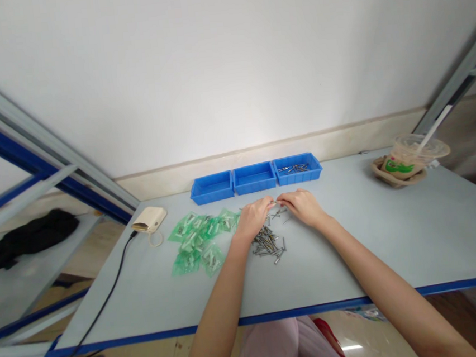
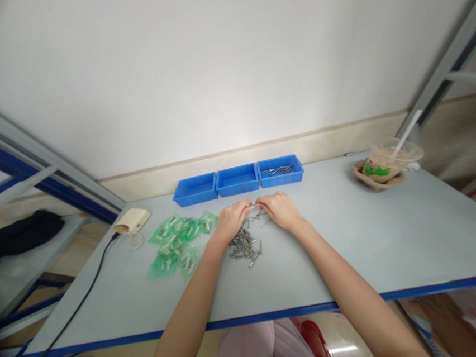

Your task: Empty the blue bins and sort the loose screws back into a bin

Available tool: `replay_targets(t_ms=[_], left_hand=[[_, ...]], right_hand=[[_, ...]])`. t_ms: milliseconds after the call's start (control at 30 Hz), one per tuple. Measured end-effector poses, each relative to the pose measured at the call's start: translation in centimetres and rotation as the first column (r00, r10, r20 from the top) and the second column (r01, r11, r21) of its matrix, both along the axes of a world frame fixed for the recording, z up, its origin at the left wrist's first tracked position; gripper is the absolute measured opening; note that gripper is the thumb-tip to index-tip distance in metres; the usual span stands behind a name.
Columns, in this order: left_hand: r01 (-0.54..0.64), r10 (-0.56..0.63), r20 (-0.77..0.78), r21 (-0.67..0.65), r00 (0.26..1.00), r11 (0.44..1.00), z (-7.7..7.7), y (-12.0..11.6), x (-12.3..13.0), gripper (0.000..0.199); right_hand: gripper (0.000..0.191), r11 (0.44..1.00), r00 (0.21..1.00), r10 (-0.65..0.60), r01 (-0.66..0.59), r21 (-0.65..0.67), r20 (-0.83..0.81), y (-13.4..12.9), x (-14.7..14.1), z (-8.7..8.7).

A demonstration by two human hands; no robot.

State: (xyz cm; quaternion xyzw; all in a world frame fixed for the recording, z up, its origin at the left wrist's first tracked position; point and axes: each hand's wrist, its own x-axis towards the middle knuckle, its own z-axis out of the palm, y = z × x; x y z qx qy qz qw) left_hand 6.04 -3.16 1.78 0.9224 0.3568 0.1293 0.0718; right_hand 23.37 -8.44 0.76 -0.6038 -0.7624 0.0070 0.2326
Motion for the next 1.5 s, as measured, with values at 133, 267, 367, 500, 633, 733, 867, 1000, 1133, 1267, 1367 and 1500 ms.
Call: replay_targets(t_ms=[133, 267, 367, 500, 633, 733, 867, 1000, 1133, 1267, 1367, 1500], left_hand=[[0.003, -0.003, -0.037, -0.001, 0.999, 1.0, -0.18, 0.18, -0.1, 0.022], [-0.03, 0.03, -0.062, -0.003, 0.998, 1.0, -0.19, 0.18, -0.02, 0.026], [-0.035, 0.035, -0.075, 0.006, 0.997, 0.999, -0.07, -0.01, 0.1, 0.029], [-0.021, 0.023, -0.07, 0.02, 0.997, 1.0, -0.08, -0.01, 0.09, 0.03], [-0.021, 0.023, -0.071, 0.028, 0.997, 0.999, -0.26, 0.24, 0.01, 0.032], [-0.013, 0.014, -0.052, 0.025, 0.999, 1.0, -0.32, 0.29, 0.03, 0.031], [-0.005, 0.006, -0.023, 0.032, 1.0, 0.999, -0.29, 0.21, 0.07, 0.029], [-0.008, 0.01, -0.04, 0.052, 0.999, 0.999, -0.22, 0.16, 0.08, 0.031], [-0.018, 0.022, -0.059, 0.07, 0.998, 0.997, -0.23, 0.13, 0.08, 0.036], [-0.022, 0.024, -0.027, 0.054, 0.999, 0.998, -0.39, 0.18, 0.01, 0.034], [-0.018, 0.019, -0.016, 0.051, 1.0, 0.999, -0.46, 0.24, -0.03, 0.033], [-0.016, 0.019, -0.049, 0.06, 0.999, 0.998, -0.43, 0.25, 0.03, 0.037]], right_hand=[[0.026, 1.0, 1.0, 0.017, -0.017, -0.007, 0.003, 0.03, -0.08, -0.07], [0.021, 0.999, 0.999, 0.039, -0.039, 0.017, 0.008, -0.04, -0.17, 0.18], [0.022, 1.0, 0.999, 0.019, -0.02, 0.017, 0.029, -0.11, -0.17, 0.34], [0.024, 1.0, 0.999, 0.003, -0.004, 0.015, 0.05, -0.1, -0.24, 0.23], [0.022, 0.999, 0.998, 0.022, -0.023, 0.028, 0.055, -0.02, -0.25, 0.0], [0.021, 1.0, 0.998, 0.012, -0.014, 0.026, 0.061, 0.0, -0.14, -0.03], [0.025, 1.0, 0.997, 0.004, -0.005, 0.016, 0.075, 0.0, -0.06, -0.02], [0.025, 0.999, 0.998, 0.016, -0.018, 0.042, 0.056, 0.06, -0.13, -0.22], [0.021, 0.996, 0.998, 0.037, -0.04, 0.084, 0.041, 0.12, -0.12, -0.49], [0.022, 0.996, 0.998, 0.019, -0.025, 0.088, 0.065, 0.07, -0.13, -0.49], [0.024, 0.997, 0.997, 0.021, -0.027, 0.078, 0.08, 0.01, -0.2, -0.35], [0.022, 0.995, 0.997, 0.035, -0.041, 0.094, 0.064, -0.04, -0.2, -0.28]])
